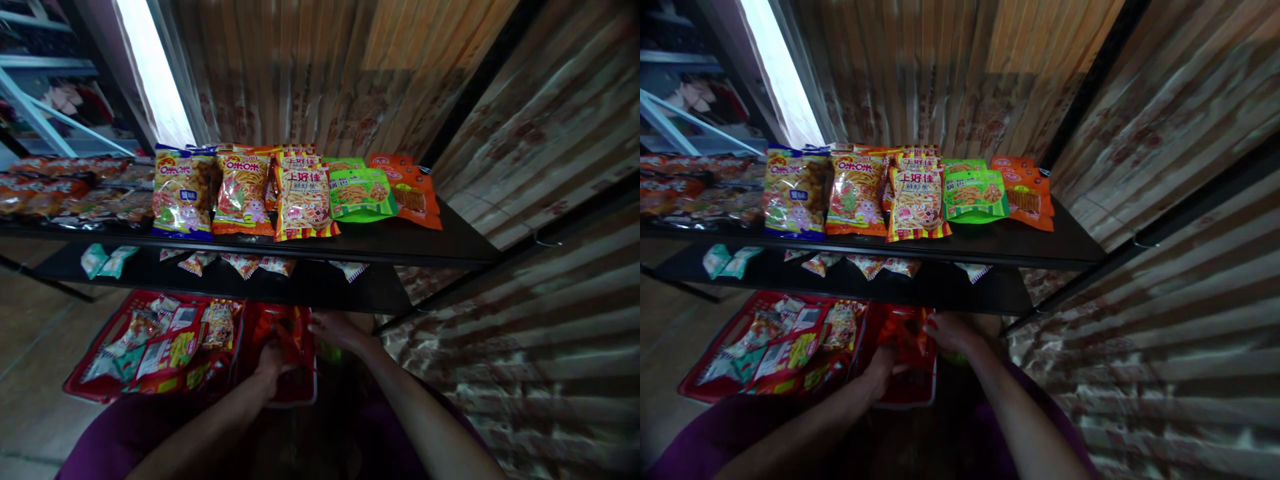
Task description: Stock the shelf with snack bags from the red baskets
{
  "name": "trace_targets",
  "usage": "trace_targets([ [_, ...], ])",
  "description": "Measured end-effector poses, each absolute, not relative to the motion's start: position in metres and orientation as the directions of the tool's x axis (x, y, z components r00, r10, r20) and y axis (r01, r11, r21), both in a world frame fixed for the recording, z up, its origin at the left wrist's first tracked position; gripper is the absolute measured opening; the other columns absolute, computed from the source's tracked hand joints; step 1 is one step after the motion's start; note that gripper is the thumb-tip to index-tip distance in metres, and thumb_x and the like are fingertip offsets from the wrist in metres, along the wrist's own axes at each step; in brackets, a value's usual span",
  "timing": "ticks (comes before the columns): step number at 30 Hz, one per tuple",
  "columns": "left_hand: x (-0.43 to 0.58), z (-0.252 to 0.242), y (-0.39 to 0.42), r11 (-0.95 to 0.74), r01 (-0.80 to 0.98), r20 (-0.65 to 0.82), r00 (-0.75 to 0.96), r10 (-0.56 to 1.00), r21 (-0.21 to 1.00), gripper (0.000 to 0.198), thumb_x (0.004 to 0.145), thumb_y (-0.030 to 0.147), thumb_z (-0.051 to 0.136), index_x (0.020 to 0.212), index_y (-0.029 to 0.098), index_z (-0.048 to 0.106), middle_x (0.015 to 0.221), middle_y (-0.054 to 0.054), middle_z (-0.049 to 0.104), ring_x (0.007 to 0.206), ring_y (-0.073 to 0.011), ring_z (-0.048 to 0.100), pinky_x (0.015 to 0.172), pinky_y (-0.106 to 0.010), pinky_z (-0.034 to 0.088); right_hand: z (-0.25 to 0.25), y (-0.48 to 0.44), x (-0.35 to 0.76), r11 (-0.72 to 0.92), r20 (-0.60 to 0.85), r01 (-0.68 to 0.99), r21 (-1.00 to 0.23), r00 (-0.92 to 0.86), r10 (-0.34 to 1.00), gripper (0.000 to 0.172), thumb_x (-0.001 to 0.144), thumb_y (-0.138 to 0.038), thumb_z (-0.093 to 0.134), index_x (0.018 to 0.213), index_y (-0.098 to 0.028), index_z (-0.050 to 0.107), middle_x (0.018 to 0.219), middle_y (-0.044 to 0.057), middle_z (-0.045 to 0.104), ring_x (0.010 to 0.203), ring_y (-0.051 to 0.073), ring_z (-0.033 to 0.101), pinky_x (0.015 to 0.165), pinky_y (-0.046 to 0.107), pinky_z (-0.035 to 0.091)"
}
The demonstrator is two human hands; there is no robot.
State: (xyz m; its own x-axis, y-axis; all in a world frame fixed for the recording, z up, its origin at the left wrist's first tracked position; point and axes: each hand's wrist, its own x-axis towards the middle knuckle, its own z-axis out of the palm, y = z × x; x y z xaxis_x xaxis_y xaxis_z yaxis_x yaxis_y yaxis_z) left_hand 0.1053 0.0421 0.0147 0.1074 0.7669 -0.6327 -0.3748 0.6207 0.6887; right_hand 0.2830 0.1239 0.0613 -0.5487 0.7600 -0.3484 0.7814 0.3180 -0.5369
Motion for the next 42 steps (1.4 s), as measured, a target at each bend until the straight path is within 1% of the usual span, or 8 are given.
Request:
trace_targets([
  [4, 0.088, 0.056, 0.029, 0.549, -0.458, -0.603, 0.035, 0.797, 0.699, 0.008, 0.069, 0.009, 0.061, 0.070, 0.015, 0.056, 0.074, -0.001, 0.062, 0.069, -0.0132, 0.061, 0.067, -0.027, 0.050, 0.061, 0.124, 0.281, 0.186, -0.333, 0.750, -0.634, -0.483, 0.810, 0.036, 0.090, -0.039, 0.040, 0.107, -0.015, 0.060, 0.102, 0.012, 0.067, 0.088, 0.020, 0.062, 0.075, 0.029, 0.043],
  [9, 0.075, 0.087, 0.022, 0.475, -0.613, -0.491, 0.158, 0.857, 0.632, 0.017, 0.063, 0.015, 0.071, 0.075, 0.015, 0.059, 0.076, -0.001, 0.062, 0.075, -0.0144, 0.062, 0.075, -0.029, 0.050, 0.061, 0.120, 0.275, -0.145, -0.400, 0.600, -0.786, -0.316, 0.861, 0.052, 0.088, -0.049, 0.044, 0.129, -0.016, 0.047, 0.125, 0.014, 0.057, 0.113, 0.022, 0.056, 0.092, 0.034, 0.043],
  [15, 0.058, 0.082, 0.015, 0.537, -0.591, -0.458, 0.294, 0.839, 0.603, 0.020, 0.064, 0.016, 0.073, 0.081, 0.014, 0.063, 0.080, -0.004, 0.065, 0.077, -0.0157, 0.063, 0.079, -0.032, 0.050, 0.065, 0.117, 0.268, -0.513, -0.548, 0.198, -0.835, -0.226, 0.806, 0.076, 0.080, -0.048, 0.059, 0.142, -0.022, 0.024, 0.129, 0.013, 0.055, 0.109, 0.022, 0.059, 0.081, 0.032, 0.052],
  [18, 0.053, 0.080, 0.013, 0.575, -0.535, -0.462, 0.345, 0.817, 0.619, 0.022, 0.067, 0.017, 0.070, 0.088, 0.012, 0.066, 0.081, -0.006, 0.067, 0.073, -0.0160, 0.064, 0.072, -0.032, 0.052, 0.069, 0.122, 0.262, -0.566, -0.557, -0.012, -0.824, -0.161, 0.815, 0.067, 0.076, -0.032, 0.067, 0.134, -0.019, 0.036, 0.114, 0.010, 0.065, 0.098, 0.020, 0.065, 0.082, 0.032, 0.052],
  [23, 0.053, 0.077, 0.015, 0.597, -0.447, -0.468, 0.373, 0.801, 0.666, 0.024, 0.066, 0.016, 0.067, 0.089, 0.010, 0.068, 0.087, -0.010, 0.069, 0.077, -0.0205, 0.065, 0.070, -0.034, 0.052, 0.072, 0.127, 0.256, -0.624, -0.576, -0.207, -0.754, -0.248, 0.779, 0.032, 0.073, -0.019, 0.068, 0.103, -0.016, 0.059, 0.091, 0.007, 0.073, 0.079, 0.021, 0.070, 0.080, 0.036, 0.055],
  [30, 0.050, 0.078, 0.017, 0.552, -0.452, -0.436, 0.342, 0.833, 0.700, 0.029, 0.064, 0.009, 0.059, 0.091, 0.013, 0.069, 0.089, -0.008, 0.070, 0.084, -0.0170, 0.064, 0.080, -0.029, 0.046, 0.069, 0.130, 0.257, -0.649, -0.605, -0.209, -0.731, -0.240, 0.759, 0.020, 0.073, -0.015, 0.064, 0.093, -0.015, 0.064, 0.081, 0.006, 0.074, 0.075, 0.022, 0.070, 0.078, 0.036, 0.055],
  [34, 0.054, 0.076, 0.019, 0.566, -0.495, -0.510, 0.259, 0.820, 0.659, 0.024, 0.067, 0.020, 0.069, 0.090, 0.014, 0.067, 0.093, -0.007, 0.069, 0.077, -0.0149, 0.063, 0.071, -0.026, 0.047, 0.069, 0.129, 0.255, -0.648, -0.594, -0.195, -0.737, -0.272, 0.757, 0.021, 0.073, -0.017, 0.065, 0.094, -0.015, 0.064, 0.083, 0.006, 0.074, 0.074, 0.021, 0.070, 0.076, 0.036, 0.056],
  [42, 0.066, 0.074, 0.030, 0.541, -0.550, -0.559, 0.156, 0.815, 0.636, 0.041, 0.070, 0.035, 0.073, 0.105, 0.015, 0.065, 0.117, -0.013, 0.064, 0.104, -0.0262, 0.061, 0.080, -0.035, 0.050, 0.088, 0.118, 0.243, -0.670, -0.589, -0.113, -0.733, -0.388, 0.709, 0.018, 0.077, -0.016, 0.063, 0.094, -0.014, 0.066, 0.086, 0.006, 0.074, 0.078, 0.019, 0.070, 0.079, 0.032, 0.054],
])
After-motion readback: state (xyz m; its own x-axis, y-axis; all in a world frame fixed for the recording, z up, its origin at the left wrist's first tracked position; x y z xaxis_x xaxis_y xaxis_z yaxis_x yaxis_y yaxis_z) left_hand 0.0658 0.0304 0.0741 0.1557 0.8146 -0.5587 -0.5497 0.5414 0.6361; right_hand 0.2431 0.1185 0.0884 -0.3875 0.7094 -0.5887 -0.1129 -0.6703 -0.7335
